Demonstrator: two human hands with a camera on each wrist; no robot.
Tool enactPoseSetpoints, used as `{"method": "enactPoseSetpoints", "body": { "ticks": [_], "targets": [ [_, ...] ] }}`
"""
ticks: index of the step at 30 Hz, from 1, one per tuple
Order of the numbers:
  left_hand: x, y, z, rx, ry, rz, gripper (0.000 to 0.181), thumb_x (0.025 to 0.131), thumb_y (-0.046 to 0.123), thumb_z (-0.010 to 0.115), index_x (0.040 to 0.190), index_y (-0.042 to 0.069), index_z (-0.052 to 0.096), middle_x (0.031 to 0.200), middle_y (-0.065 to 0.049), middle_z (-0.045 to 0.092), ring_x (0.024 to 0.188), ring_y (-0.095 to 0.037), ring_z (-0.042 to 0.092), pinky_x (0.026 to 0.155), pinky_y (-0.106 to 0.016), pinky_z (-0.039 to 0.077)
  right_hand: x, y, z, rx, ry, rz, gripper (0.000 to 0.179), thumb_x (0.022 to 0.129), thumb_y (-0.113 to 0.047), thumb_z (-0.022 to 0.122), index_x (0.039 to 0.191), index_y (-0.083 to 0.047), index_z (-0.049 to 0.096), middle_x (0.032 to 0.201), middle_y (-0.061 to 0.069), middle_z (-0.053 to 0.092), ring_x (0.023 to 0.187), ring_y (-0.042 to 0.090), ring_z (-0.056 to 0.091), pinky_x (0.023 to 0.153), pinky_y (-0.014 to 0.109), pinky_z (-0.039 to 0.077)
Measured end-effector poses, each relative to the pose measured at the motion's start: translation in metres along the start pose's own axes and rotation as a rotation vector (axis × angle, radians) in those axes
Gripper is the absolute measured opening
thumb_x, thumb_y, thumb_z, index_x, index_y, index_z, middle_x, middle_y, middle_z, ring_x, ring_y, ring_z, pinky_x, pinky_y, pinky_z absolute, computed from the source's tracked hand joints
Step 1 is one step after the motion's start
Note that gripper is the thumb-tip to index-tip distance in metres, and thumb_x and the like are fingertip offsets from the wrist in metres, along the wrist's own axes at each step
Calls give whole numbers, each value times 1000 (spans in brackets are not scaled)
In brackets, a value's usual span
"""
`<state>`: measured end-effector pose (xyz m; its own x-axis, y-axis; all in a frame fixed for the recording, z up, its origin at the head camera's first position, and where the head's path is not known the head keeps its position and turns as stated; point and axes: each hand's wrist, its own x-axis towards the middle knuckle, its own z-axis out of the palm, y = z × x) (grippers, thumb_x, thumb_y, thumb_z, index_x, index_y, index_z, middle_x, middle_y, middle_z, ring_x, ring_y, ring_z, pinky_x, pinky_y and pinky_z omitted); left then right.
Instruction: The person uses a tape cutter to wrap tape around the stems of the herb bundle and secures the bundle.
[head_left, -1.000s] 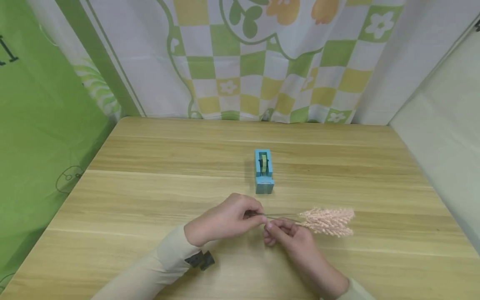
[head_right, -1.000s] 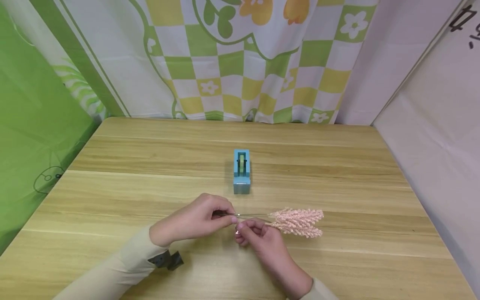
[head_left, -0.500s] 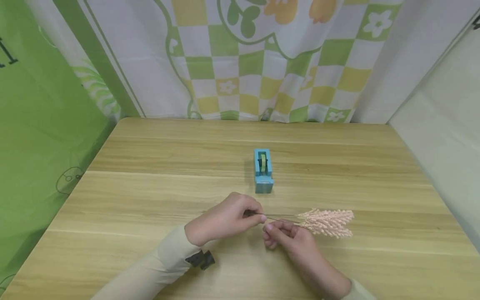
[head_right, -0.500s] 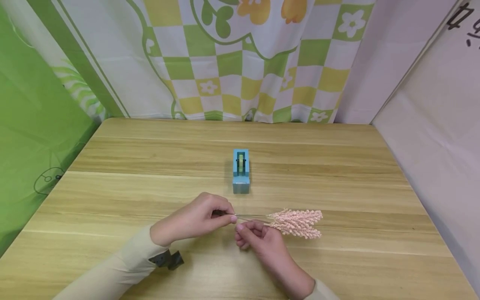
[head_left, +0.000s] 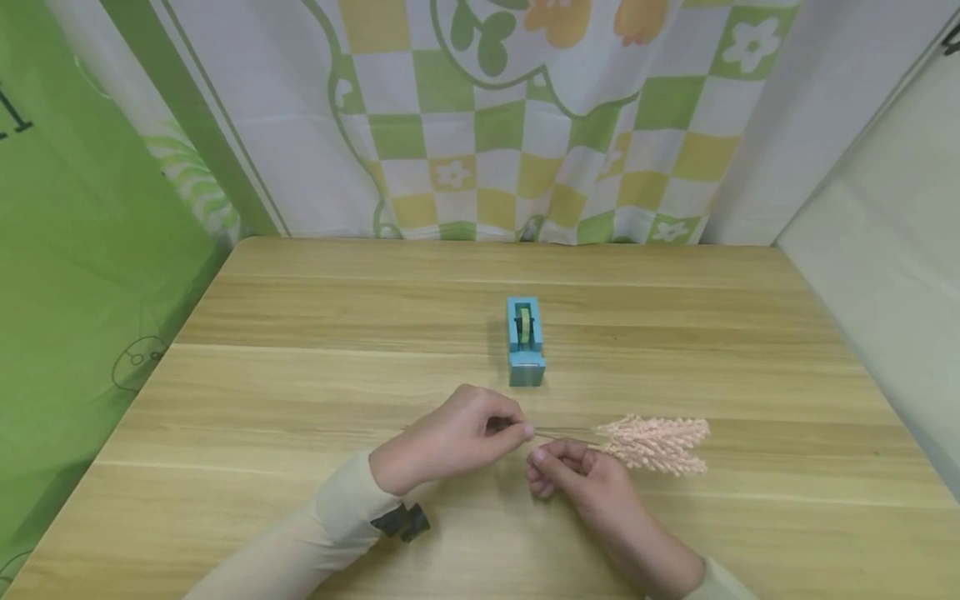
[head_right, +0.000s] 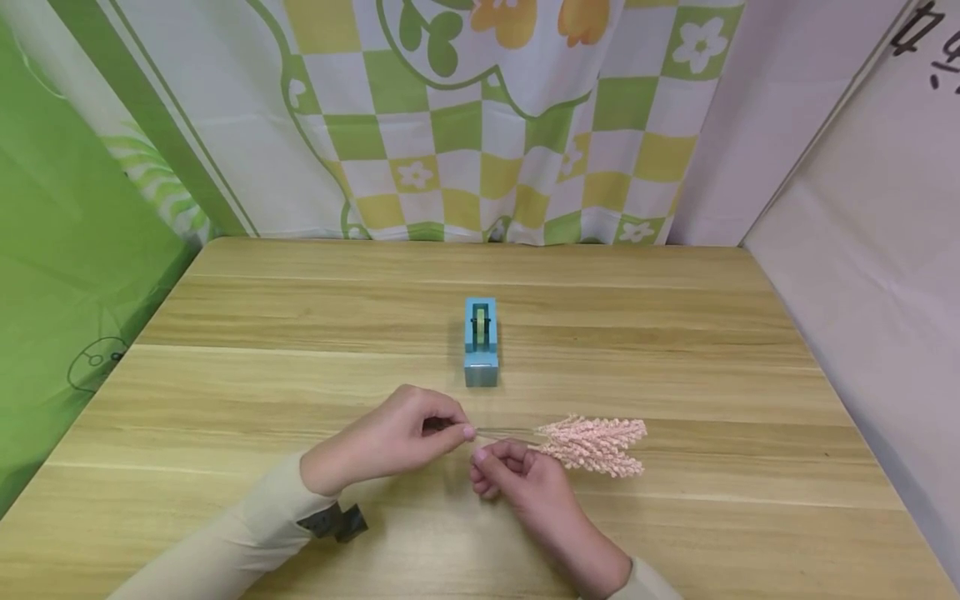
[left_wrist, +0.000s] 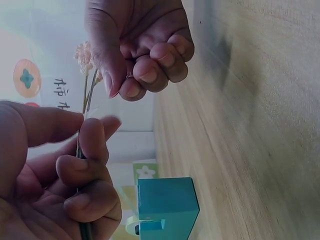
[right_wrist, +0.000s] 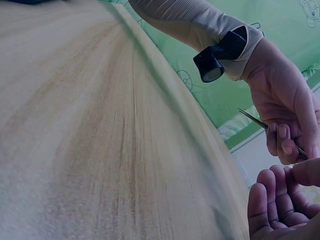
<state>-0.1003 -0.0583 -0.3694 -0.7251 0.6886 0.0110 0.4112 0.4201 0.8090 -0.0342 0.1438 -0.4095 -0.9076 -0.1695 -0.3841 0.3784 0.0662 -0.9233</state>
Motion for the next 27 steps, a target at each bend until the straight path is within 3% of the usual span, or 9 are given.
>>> {"method": "enactPoseSetpoints", "body": {
  "ticks": [8,15,19,27],
  "targets": [
    [-1,2,0,-21,49,-36,14,102,17,67,98,6,74,82,-1,72,68,-1,55,62,-19,51,1,3,-1,8,-39,-50,31,102,-20,67,112,10,66,90,4,76,82,11,70,81,24,59],
    [-2,2,-1,-53,39,-11,16,102,15,68,108,3,61,66,2,61,54,1,43,52,-18,41,1,3,-2,12,-47,-55,31,103,-19,66,111,10,66,90,2,76,82,11,70,81,24,59],
    [-2,3,-1,-53,35,14,13,102,14,67,110,4,63,67,1,60,55,2,43,53,-18,41,1,2,-2,4,-43,-53,31,103,-20,67,111,10,66,89,2,75,82,11,70,81,24,59],
    [-2,3,-1,-52,43,6,8,103,12,65,103,8,71,75,-8,69,61,0,50,55,-19,46,2,2,-4,-1,-56,-88,34,103,-19,66,110,15,66,87,1,76,78,10,70,79,24,59]
  ]
}}
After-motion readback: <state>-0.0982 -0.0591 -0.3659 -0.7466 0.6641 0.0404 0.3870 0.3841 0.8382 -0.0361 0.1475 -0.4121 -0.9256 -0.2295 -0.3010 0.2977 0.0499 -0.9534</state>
